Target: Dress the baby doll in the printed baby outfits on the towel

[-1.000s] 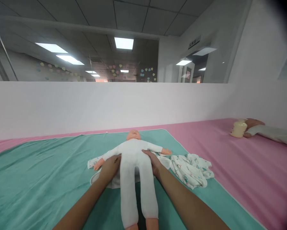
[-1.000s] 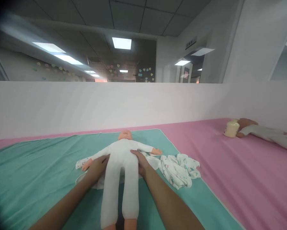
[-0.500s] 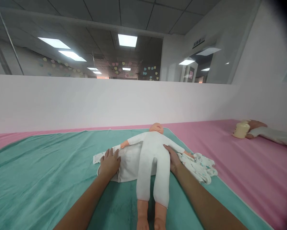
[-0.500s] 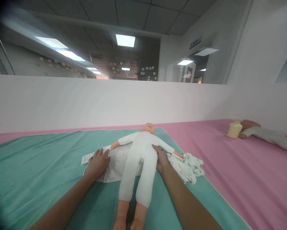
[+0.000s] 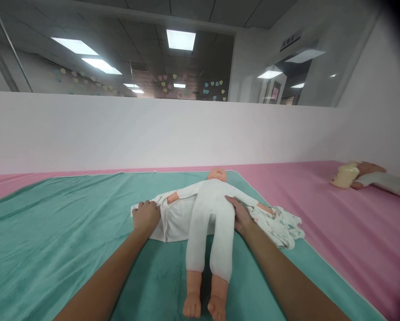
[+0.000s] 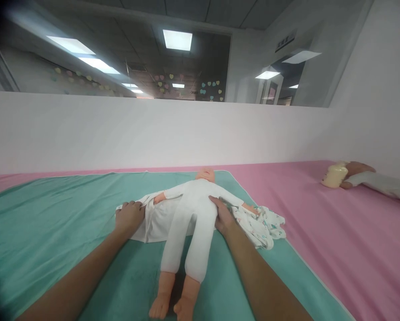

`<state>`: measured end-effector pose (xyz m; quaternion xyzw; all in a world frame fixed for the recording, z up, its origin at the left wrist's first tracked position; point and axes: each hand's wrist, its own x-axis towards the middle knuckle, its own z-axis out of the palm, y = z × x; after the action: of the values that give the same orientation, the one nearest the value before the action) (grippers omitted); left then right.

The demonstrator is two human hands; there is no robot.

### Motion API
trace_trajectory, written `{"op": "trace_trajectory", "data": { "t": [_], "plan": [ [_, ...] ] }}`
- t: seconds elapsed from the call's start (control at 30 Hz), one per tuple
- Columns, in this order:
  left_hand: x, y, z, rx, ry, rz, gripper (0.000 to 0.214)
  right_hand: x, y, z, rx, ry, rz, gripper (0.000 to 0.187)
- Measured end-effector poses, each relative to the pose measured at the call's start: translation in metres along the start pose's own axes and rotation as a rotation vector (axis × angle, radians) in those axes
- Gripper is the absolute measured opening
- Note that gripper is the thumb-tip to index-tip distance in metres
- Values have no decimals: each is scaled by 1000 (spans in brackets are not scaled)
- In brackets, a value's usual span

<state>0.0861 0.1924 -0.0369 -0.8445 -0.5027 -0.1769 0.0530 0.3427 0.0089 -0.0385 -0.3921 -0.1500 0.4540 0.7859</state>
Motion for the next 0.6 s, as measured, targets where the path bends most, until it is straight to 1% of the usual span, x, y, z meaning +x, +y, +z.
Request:
{"op": "trace_trajectory", "data": {
  "t": [0.1, 0.17, 0.23, 0.37, 0.43, 0.53, 0.6],
  "plan": [
    [0, 2, 0, -48, 64, -22, 34, -3, 5, 10, 3, 2, 22, 40],
    [2, 3, 1, -153, 122, -34, 34, -6, 11, 16, 4, -12, 36, 42],
    [2, 5, 1, -308, 154, -20, 34, -9, 19, 23, 5, -41, 53, 43],
    [-3, 17, -3, -596, 151, 20, 32, -12, 35, 34, -24, -107, 52, 39],
    [-6, 26, -8, -721, 135, 37, 30, -9, 40, 41, -41, -112, 58, 36],
    [-9, 38, -18, -873, 99, 86, 27, -1, 42, 54, -69, -136, 148, 34],
    [-10, 41, -25, -933, 87, 99, 27, 5, 43, 63, -98, -190, 214, 35]
  ]
}}
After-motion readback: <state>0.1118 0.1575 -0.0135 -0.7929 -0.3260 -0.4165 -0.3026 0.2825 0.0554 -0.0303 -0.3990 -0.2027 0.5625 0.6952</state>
